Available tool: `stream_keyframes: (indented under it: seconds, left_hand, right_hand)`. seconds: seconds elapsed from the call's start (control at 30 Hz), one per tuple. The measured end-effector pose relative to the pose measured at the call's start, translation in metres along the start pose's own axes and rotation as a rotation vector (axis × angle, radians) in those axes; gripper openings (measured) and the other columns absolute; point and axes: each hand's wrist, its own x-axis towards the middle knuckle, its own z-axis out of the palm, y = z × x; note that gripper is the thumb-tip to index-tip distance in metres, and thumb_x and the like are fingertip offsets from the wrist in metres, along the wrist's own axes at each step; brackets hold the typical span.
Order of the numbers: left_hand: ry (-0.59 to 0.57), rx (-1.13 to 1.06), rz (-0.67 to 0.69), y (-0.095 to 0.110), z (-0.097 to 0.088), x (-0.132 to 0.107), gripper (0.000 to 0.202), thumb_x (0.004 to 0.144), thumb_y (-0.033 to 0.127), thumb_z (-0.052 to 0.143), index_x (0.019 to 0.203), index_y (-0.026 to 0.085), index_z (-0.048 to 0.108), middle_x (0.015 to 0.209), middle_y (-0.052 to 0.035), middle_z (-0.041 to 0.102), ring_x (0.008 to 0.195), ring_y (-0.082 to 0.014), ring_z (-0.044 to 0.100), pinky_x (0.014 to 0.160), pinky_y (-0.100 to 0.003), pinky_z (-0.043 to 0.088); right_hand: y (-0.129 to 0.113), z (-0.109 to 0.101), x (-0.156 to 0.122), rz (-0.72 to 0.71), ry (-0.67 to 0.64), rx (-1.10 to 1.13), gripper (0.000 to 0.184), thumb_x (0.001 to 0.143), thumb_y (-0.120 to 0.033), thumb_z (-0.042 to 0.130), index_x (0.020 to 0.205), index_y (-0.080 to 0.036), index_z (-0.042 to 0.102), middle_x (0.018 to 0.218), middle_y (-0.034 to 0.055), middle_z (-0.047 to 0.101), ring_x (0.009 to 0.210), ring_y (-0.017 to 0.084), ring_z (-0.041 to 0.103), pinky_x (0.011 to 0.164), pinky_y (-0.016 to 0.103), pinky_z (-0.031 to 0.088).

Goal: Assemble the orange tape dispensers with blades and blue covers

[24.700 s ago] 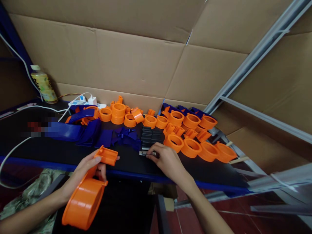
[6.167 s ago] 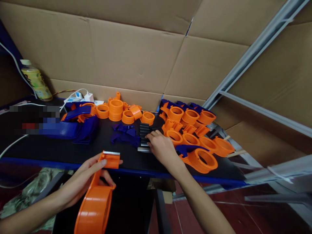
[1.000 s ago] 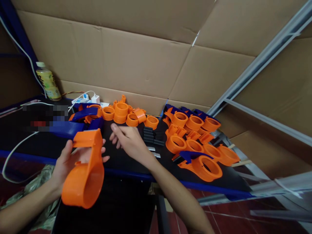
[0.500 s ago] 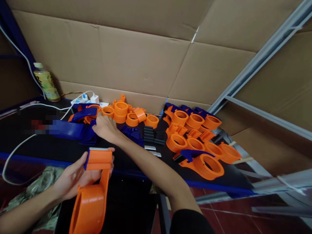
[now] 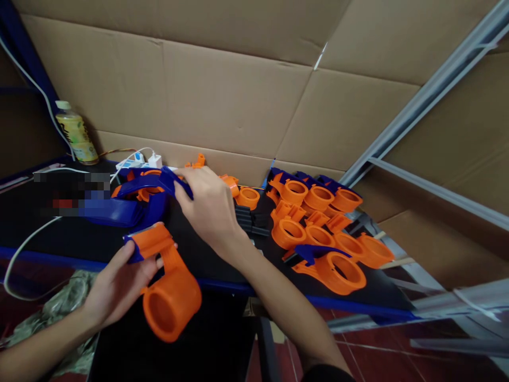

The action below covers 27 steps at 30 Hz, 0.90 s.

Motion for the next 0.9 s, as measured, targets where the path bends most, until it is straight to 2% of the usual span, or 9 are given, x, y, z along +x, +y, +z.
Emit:
stream_keyframes:
  seconds: [0.13, 0.23, 0.3, 0.43, 0.6, 0.9]
  left_hand:
    - [0.035, 0.088, 0.126, -0.007, -0.004, 0.005, 0.041, 0.085, 0.031, 0.074, 0.124, 0.025, 0.065, 0.112, -0.0062, 0.073, 0.114, -0.028, 0.065, 0.1, -0.044, 0.051]
    - [0.05, 0.132, 0.142, -0.01, -0.006, 0.005, 0.031, 0.086, 0.029, 0.075, 0.115, 0.025, 0.066, 0.109, -0.0037, 0.071, 0.108, -0.0231, 0.065, 0.097, -0.039, 0.052]
    - [0.065, 0.165, 0.148, -0.011, -0.006, 0.003, 0.032, 0.083, 0.028, 0.078, 0.113, 0.025, 0.066, 0.109, -0.0023, 0.069, 0.104, -0.02, 0.065, 0.095, -0.035, 0.052]
    - [0.076, 0.228, 0.128, -0.012, -0.003, 0.0, 0.043, 0.08, 0.026, 0.081, 0.119, 0.026, 0.063, 0.108, -0.0015, 0.066, 0.097, -0.0161, 0.063, 0.089, -0.029, 0.051]
    - [0.084, 0.263, 0.098, -0.015, -0.004, -0.002, 0.053, 0.075, 0.027, 0.085, 0.122, 0.026, 0.061, 0.11, -0.0025, 0.066, 0.096, -0.0179, 0.063, 0.082, -0.027, 0.051]
    - [0.072, 0.318, 0.105, -0.015, -0.003, -0.006, 0.057, 0.07, 0.021, 0.088, 0.119, 0.028, 0.06, 0.102, 0.0009, 0.064, 0.086, -0.0139, 0.061, 0.082, -0.024, 0.05]
  right_hand:
    - [-0.015, -0.028, -0.049, -0.109, -0.072, -0.034, 0.016, 0.096, -0.017, 0.056, 0.105, -0.018, 0.069, 0.093, 0.0065, 0.07, 0.093, 0.02, 0.064, 0.084, 0.035, 0.053]
    - [-0.022, -0.035, -0.079, -0.182, -0.111, -0.103, 0.018, 0.093, -0.013, 0.058, 0.108, -0.016, 0.068, 0.086, 0.0067, 0.066, 0.089, 0.019, 0.062, 0.077, 0.034, 0.055]
    - [-0.024, -0.037, -0.091, -0.224, -0.106, -0.156, 0.02, 0.092, -0.011, 0.06, 0.11, -0.013, 0.068, 0.082, 0.0062, 0.064, 0.087, 0.02, 0.061, 0.075, 0.033, 0.056]
    - [-0.028, -0.037, -0.102, -0.29, -0.099, -0.214, 0.02, 0.091, -0.01, 0.062, 0.11, -0.011, 0.067, 0.08, 0.0061, 0.064, 0.085, 0.019, 0.063, 0.075, 0.032, 0.057]
    - [-0.032, -0.034, -0.103, -0.339, -0.111, -0.256, 0.019, 0.093, -0.011, 0.061, 0.11, -0.012, 0.068, 0.08, 0.0063, 0.065, 0.086, 0.02, 0.065, 0.072, 0.032, 0.057]
    - [-0.035, -0.034, -0.108, -0.303, -0.15, -0.268, 0.017, 0.094, -0.009, 0.056, 0.105, -0.011, 0.069, 0.077, 0.0066, 0.061, 0.08, 0.018, 0.059, 0.069, 0.03, 0.054]
